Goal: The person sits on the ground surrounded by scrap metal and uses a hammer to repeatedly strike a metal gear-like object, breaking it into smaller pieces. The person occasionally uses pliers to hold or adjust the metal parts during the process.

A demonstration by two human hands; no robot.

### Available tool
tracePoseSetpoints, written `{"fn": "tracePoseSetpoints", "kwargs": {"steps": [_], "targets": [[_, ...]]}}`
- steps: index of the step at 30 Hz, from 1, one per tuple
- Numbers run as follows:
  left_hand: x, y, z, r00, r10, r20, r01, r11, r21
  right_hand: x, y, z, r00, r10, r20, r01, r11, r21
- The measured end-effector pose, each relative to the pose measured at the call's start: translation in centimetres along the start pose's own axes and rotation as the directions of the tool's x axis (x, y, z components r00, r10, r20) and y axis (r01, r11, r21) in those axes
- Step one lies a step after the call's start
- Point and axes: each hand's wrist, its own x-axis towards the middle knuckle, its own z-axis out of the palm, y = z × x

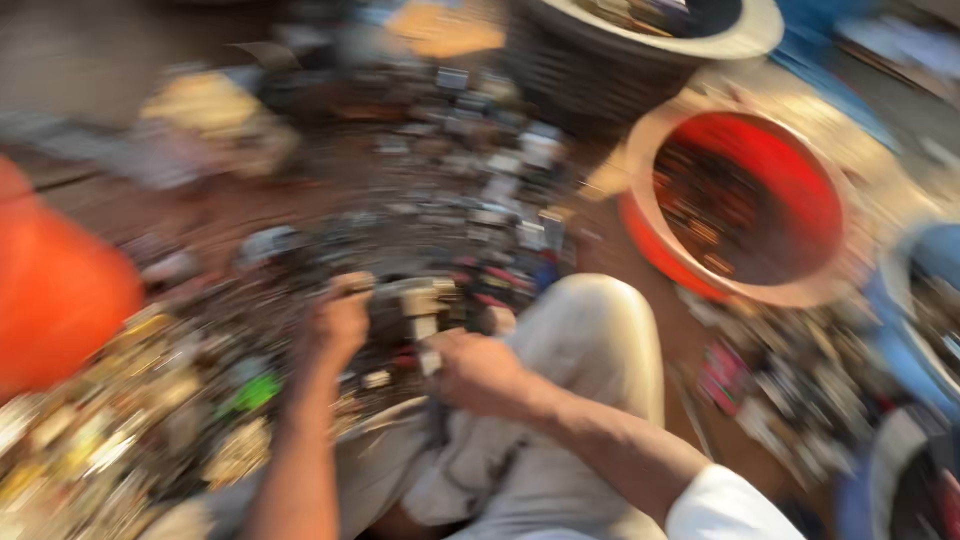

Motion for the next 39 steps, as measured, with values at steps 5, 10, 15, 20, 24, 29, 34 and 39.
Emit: {"fn": "tracePoseSetpoints", "kwargs": {"steps": [5,10,15,20,24,29,34,39], "targets": [[-1.0,1.4,-2.6,0.822,-0.552,-0.14,0.232,0.549,-0.803,-10.3,-1.7,-2.0,0.928,-0.227,-0.294,0.289,0.938,0.189],[-2.0,3.3,-0.5,0.825,-0.561,-0.066,0.275,0.5,-0.821,-23.1,1.5,-1.2,0.758,-0.17,-0.63,0.263,0.963,0.056],[0.6,9.1,0.0,0.874,-0.485,-0.025,0.25,0.492,-0.834,-34.8,8.7,0.6,0.516,0.513,-0.686,-0.427,0.848,0.313],[-0.1,6.6,0.6,0.865,-0.5,-0.035,0.247,0.486,-0.838,-38.2,19.7,1.6,0.293,0.75,-0.593,-0.666,0.605,0.436],[-1.6,4.6,1.5,0.839,-0.542,-0.035,0.271,0.474,-0.838,-33.5,28.2,-1.4,0.344,0.468,-0.814,-0.729,0.68,0.083],[-2.0,1.7,2.3,0.802,-0.594,-0.06,0.279,0.462,-0.842,-28.2,31.4,-3.0,0.238,0.759,-0.605,-0.896,0.413,0.165],[-0.9,1.2,2.2,0.778,-0.627,-0.042,0.308,0.437,-0.845,-28.6,29.8,-3.7,0.109,0.768,-0.631,-0.827,0.422,0.371],[-0.1,2.1,2.5,0.783,-0.621,0.013,0.335,0.405,-0.851,-36.1,29.1,-6.4,0.411,0.824,-0.39,-0.659,0.564,0.497]]}}
